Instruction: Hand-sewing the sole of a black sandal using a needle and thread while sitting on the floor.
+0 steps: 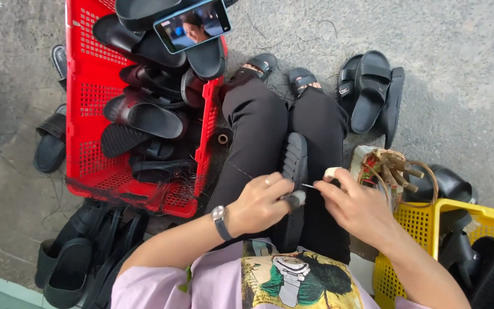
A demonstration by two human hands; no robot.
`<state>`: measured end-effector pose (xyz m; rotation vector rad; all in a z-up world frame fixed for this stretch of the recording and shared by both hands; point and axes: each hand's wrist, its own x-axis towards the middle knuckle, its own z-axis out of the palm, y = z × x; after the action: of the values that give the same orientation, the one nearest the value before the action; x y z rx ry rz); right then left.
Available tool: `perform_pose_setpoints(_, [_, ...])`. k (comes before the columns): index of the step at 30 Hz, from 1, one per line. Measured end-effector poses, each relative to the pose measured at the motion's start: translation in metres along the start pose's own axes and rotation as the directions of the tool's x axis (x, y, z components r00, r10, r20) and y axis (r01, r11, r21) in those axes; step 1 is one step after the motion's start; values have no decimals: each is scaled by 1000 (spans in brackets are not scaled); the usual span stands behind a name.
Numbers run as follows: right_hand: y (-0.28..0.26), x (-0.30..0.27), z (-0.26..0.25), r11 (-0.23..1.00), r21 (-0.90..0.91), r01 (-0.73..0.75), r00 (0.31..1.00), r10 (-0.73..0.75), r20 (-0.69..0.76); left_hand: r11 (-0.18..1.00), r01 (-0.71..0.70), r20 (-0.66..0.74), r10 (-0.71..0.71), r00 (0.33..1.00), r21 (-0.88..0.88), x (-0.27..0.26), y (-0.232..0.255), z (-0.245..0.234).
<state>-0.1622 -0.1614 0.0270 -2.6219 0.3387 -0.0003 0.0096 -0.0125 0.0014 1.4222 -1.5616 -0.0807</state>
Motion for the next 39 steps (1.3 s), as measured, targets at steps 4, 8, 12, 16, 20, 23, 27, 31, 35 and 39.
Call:
perform_pose_setpoints(4, [17,-10,5,515,857,-21,987,148,-65,999,10,-119,-4,993,52,-7,6,-2])
perform_pose_setpoints(8, [32,-22,-24,23,979,204,756,631,-172,999,33,-125,-33,992,3,0,9,-8])
perform_pose_setpoints(12, [17,-5,-7,222,965,-140,915,402,41,999,36,-95,-37,995,-13,-1,5,-7])
perform_pose_setpoints(16, [-16,14,5,898,439,-11,989,76,-129,997,72,-72,-74,995,-32,-1,6,-14])
perform_pose_setpoints(20, [-10,1,20,762,628,-158,970,238,-46,994,113,-45,-113,993,-10,1,3,-17])
perform_pose_setpoints(23, [-8,0,22,631,751,-194,950,312,-17,990,142,6,-142,990,-26,0,1,-15])
perform_pose_setpoints(27, [-11,10,9,561,805,-194,951,310,12,981,191,45,-190,981,-12,-2,0,-15])
perform_pose_setpoints(31, [-12,15,4,546,822,-164,960,279,6,887,327,268,-419,868,327,3,0,-20])
perform_pose_setpoints(35, [-9,18,7,582,799,-153,972,234,16,786,604,518,-574,635,132,13,-1,-29])
perform_pose_setpoints(39, [-3,14,9,581,796,-173,962,273,10,555,614,362,-502,785,-562,39,-18,-35])
